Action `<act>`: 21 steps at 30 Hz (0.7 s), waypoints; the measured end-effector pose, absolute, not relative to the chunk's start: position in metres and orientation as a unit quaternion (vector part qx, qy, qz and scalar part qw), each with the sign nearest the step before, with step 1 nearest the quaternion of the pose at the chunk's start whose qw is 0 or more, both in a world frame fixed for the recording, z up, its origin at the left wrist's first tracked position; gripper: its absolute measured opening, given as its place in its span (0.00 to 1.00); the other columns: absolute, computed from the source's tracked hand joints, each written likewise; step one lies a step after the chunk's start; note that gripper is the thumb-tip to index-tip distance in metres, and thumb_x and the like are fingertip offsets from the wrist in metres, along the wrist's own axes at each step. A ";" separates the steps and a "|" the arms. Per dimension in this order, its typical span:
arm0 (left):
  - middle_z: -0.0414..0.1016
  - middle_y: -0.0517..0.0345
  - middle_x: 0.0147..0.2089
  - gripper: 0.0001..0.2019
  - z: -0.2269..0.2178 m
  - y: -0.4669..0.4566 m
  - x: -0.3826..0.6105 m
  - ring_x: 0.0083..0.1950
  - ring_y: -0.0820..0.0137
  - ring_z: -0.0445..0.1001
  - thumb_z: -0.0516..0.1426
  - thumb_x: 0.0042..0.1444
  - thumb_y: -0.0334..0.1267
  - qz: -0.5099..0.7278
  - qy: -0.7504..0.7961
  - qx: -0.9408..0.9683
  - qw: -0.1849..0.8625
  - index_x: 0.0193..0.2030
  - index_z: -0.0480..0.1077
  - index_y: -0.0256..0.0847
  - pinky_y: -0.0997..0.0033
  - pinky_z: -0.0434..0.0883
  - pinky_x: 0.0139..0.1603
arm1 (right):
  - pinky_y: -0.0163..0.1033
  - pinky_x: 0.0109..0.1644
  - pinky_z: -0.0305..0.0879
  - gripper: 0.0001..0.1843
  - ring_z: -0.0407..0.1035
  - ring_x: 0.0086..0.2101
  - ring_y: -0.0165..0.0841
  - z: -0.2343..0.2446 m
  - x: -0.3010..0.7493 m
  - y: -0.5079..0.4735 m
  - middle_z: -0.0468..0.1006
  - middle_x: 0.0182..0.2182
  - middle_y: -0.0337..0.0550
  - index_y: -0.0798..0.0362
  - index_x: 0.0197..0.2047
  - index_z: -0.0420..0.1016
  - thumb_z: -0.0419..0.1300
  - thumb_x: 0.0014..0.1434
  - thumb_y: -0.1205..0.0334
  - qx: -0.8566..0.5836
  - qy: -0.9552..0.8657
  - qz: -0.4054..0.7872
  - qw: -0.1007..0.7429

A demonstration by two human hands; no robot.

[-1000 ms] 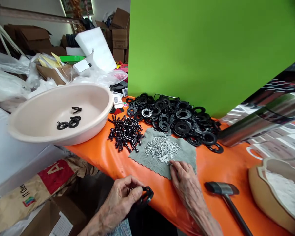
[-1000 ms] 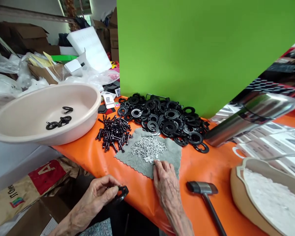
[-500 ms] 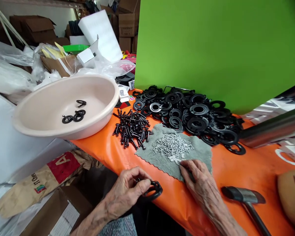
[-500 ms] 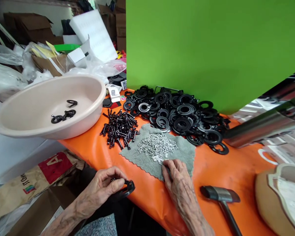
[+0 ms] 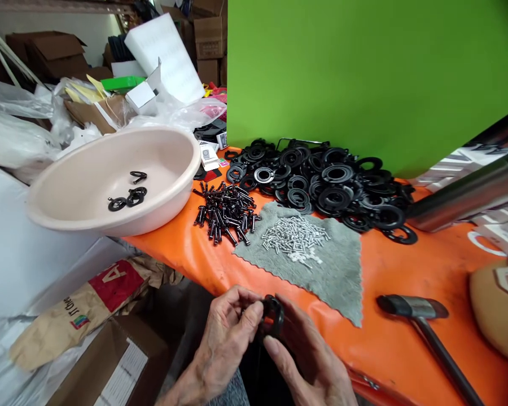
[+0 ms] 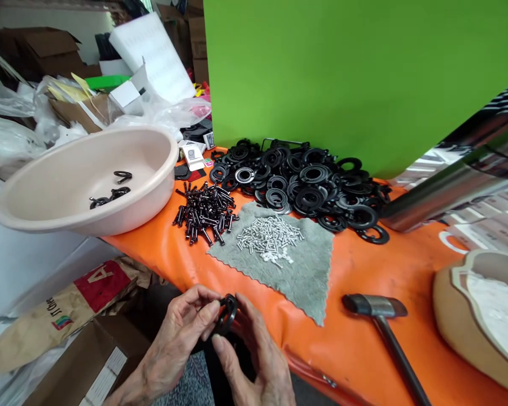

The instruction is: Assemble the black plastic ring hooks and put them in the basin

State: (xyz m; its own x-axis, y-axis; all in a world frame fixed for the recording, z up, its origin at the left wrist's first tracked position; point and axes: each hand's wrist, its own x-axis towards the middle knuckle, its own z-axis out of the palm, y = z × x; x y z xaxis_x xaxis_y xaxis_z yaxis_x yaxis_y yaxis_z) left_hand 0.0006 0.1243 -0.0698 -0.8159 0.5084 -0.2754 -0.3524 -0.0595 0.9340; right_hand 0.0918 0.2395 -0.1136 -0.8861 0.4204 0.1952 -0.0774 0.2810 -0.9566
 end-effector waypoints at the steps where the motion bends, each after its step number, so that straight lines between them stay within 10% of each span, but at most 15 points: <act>1: 0.65 0.63 0.26 0.21 -0.071 0.122 0.004 0.26 0.79 0.59 0.62 0.54 0.55 0.725 0.617 0.065 0.299 0.38 0.71 0.35 0.78 0.60 0.28 | 0.38 0.46 0.77 0.25 0.75 0.47 0.38 -0.116 0.092 0.235 0.78 0.52 0.42 0.41 0.61 0.67 0.63 0.61 0.55 -0.117 -0.745 0.625 0.203; 21: 0.67 0.60 0.29 0.17 -0.090 0.083 0.043 0.27 0.79 0.60 0.61 0.57 0.50 0.700 0.626 0.102 0.328 0.36 0.72 0.34 0.77 0.59 0.28 | 0.41 0.53 0.72 0.30 0.71 0.53 0.39 -0.128 0.142 0.223 0.73 0.58 0.36 0.32 0.63 0.65 0.64 0.59 0.62 -0.084 -0.749 0.642 0.139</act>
